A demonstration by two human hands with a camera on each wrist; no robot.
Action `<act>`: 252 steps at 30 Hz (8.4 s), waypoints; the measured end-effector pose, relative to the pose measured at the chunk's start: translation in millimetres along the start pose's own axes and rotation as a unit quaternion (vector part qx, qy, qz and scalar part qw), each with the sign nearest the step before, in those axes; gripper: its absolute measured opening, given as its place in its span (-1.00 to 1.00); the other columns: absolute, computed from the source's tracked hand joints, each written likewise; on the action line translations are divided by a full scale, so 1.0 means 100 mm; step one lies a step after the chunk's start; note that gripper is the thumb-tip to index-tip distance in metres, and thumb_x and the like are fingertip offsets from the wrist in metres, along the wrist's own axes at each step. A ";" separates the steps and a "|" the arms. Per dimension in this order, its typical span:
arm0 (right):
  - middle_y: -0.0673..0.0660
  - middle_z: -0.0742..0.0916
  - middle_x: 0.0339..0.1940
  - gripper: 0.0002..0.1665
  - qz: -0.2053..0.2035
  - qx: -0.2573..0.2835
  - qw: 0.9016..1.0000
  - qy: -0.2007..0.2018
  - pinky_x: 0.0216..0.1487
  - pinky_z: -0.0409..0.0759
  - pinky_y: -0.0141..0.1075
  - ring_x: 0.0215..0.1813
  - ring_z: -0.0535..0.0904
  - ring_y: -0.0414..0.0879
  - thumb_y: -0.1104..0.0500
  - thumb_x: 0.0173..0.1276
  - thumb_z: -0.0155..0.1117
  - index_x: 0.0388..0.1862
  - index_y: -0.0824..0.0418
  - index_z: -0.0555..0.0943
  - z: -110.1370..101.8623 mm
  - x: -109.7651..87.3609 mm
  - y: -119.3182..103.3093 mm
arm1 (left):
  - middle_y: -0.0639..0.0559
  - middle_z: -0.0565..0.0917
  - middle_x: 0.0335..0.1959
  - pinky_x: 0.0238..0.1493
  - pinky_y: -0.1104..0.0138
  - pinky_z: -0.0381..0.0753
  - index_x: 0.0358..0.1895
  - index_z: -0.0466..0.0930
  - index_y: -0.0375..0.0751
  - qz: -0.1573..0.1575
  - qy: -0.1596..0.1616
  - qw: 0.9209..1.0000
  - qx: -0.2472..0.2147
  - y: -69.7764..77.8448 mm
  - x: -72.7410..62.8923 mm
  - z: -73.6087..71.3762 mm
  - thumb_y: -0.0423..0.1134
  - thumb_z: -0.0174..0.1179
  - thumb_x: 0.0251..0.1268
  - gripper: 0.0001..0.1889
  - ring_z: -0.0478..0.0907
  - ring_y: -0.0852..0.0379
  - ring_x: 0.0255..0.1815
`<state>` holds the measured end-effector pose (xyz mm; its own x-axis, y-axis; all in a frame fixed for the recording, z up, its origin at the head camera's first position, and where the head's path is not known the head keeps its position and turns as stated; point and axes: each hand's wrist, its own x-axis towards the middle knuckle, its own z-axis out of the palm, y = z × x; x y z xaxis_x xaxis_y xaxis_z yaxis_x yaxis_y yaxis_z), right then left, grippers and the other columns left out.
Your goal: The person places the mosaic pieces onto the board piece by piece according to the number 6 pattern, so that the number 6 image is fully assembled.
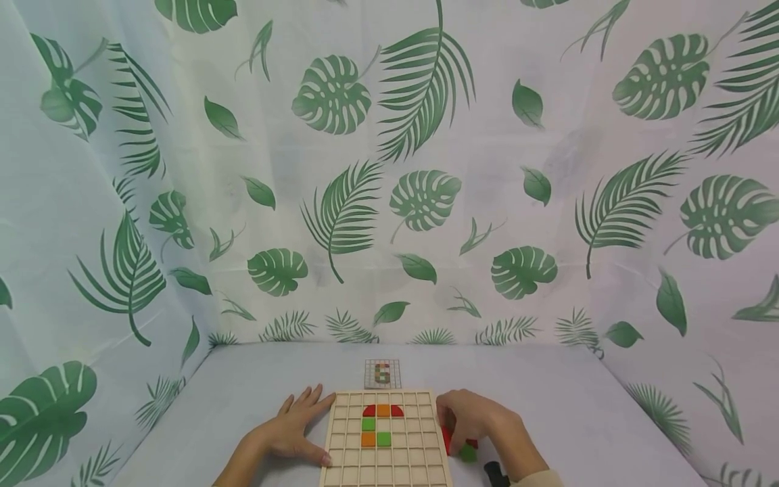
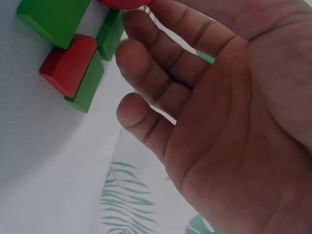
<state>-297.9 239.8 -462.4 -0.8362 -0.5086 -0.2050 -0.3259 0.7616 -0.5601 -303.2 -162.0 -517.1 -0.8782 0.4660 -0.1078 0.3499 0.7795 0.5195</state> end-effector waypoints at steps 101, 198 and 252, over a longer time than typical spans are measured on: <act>-0.06 0.86 -0.26 -0.86 -0.172 0.049 0.981 0.078 -0.22 0.69 -0.46 -0.29 0.65 -0.38 0.34 0.26 0.53 -0.25 0.13 0.87 0.37 0.47 -0.37 | -0.32 -0.05 0.72 0.61 -0.39 -0.36 0.67 0.13 0.02 -0.001 0.000 1.000 -0.007 0.00 0.01 -0.01 0.47 0.54 -0.22 0.32 -0.23 -0.38 0.74; 0.05 0.82 -0.16 -0.71 -0.132 -0.039 0.981 0.135 -0.24 0.63 -0.37 -0.24 0.61 -0.29 0.16 0.34 0.51 -0.01 0.24 0.78 0.16 0.30 -0.29 | -0.33 -0.02 0.71 0.61 -0.40 -0.31 0.67 0.15 0.01 0.003 0.002 1.000 -0.001 0.03 -0.01 -0.02 0.41 0.55 -0.16 0.27 -0.19 -0.36 0.74; 0.01 0.74 -0.44 -0.74 0.035 -0.020 0.994 0.104 -0.35 0.62 -0.16 -0.38 0.57 -0.07 0.45 -0.05 0.62 -0.39 0.18 0.81 0.00 0.09 0.07 | -0.34 -0.02 0.71 0.61 -0.40 -0.31 0.66 0.17 -0.01 0.007 0.007 1.000 -0.004 0.03 -0.03 -0.01 0.39 0.57 -0.17 0.28 -0.18 -0.38 0.73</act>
<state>-307.9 240.9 -468.1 -0.9294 -0.3624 -0.0695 -0.2772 0.8100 -0.5168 -299.9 -161.2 -514.1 -0.8773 0.4715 -0.0891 0.3596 0.7690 0.5285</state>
